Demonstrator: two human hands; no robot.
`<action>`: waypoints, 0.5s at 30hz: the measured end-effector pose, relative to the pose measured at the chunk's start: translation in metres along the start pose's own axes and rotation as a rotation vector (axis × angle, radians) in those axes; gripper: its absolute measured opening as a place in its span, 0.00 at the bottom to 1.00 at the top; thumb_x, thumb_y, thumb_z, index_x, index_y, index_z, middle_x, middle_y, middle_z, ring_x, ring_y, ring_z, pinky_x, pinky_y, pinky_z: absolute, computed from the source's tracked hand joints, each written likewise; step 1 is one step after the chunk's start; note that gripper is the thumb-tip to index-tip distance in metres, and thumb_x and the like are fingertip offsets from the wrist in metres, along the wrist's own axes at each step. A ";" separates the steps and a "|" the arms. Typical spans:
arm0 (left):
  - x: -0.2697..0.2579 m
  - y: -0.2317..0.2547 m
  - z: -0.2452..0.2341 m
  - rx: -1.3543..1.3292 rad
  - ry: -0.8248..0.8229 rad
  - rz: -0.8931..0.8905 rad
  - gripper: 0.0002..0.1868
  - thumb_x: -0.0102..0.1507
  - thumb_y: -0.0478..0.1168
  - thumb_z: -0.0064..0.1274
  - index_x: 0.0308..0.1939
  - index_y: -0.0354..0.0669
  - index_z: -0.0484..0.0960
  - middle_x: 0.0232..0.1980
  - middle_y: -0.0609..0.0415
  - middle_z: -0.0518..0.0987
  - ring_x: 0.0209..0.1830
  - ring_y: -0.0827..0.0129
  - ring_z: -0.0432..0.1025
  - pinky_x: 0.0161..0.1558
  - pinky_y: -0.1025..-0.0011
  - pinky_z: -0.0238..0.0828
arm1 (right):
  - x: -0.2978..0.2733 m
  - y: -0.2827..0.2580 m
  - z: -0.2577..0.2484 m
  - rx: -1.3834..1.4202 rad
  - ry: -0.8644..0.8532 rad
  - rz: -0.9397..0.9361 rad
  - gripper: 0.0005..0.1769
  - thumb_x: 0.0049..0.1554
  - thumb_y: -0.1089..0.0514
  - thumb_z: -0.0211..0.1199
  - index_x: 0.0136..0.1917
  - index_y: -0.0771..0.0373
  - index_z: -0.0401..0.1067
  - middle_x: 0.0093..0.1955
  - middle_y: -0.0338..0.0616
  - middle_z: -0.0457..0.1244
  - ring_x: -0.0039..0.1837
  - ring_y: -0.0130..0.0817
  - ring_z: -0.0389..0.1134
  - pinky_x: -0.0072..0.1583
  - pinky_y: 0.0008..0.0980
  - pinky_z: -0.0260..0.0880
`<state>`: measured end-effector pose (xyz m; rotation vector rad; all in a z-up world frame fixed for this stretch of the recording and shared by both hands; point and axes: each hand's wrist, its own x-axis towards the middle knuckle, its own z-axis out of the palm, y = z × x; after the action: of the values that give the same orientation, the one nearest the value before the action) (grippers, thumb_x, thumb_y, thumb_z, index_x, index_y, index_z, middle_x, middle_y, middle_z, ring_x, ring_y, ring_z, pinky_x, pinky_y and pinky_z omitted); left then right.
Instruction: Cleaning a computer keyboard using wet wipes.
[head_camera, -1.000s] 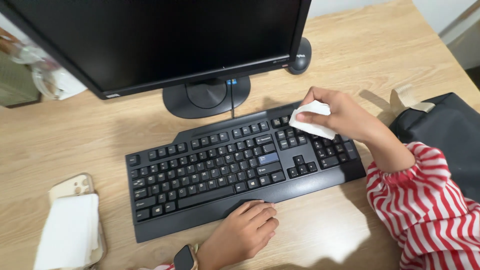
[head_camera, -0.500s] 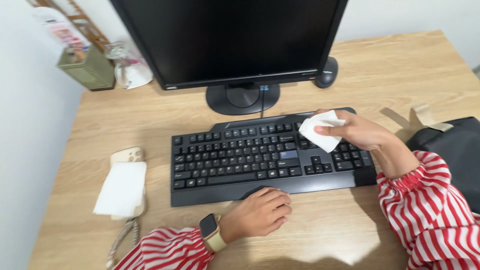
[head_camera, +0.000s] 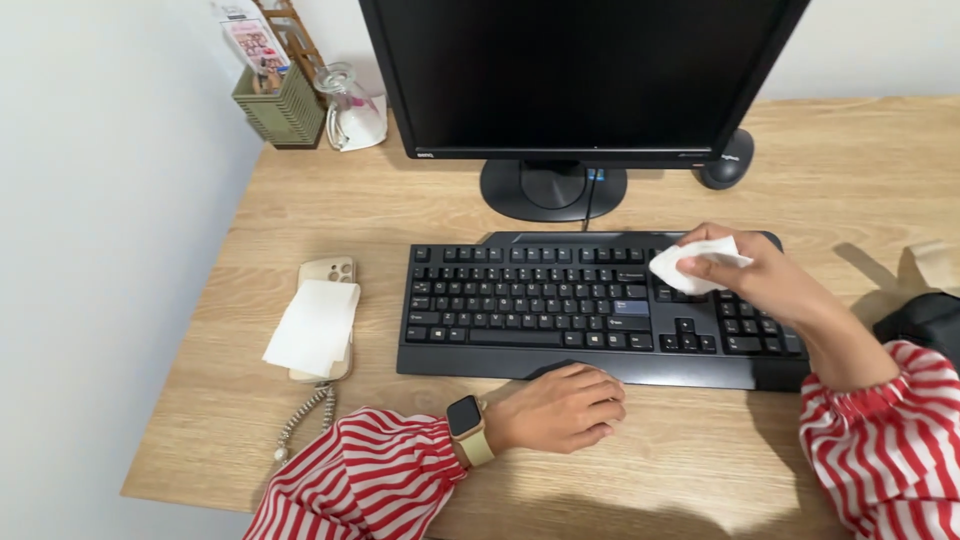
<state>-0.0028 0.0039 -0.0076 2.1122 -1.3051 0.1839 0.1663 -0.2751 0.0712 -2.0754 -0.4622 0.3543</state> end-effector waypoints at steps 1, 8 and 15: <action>-0.001 -0.001 0.005 -0.001 0.000 -0.003 0.08 0.68 0.41 0.54 0.47 0.42 0.77 0.55 0.52 0.76 0.63 0.61 0.71 0.65 0.61 0.67 | -0.001 0.004 0.001 0.001 -0.003 0.001 0.13 0.57 0.56 0.64 0.54 0.64 0.77 0.45 0.40 0.70 0.48 0.28 0.69 0.49 0.33 0.68; -0.003 -0.003 0.011 -0.083 0.109 -0.040 0.07 0.69 0.40 0.56 0.48 0.43 0.78 0.56 0.52 0.77 0.59 0.64 0.72 0.61 0.64 0.70 | 0.000 -0.015 0.022 0.131 0.090 0.063 0.14 0.55 0.60 0.68 0.54 0.65 0.77 0.46 0.45 0.71 0.47 0.30 0.71 0.47 0.32 0.70; 0.017 -0.014 -0.029 -0.802 0.730 -0.636 0.19 0.65 0.37 0.61 0.53 0.39 0.67 0.50 0.49 0.73 0.48 0.71 0.71 0.51 0.71 0.75 | 0.002 -0.031 0.081 0.487 0.104 0.127 0.16 0.52 0.61 0.70 0.53 0.63 0.72 0.45 0.41 0.69 0.47 0.27 0.70 0.46 0.29 0.70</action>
<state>0.0233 0.0121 0.0163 1.4281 -0.1736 0.1083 0.1279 -0.1987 0.0566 -1.6402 -0.1580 0.3878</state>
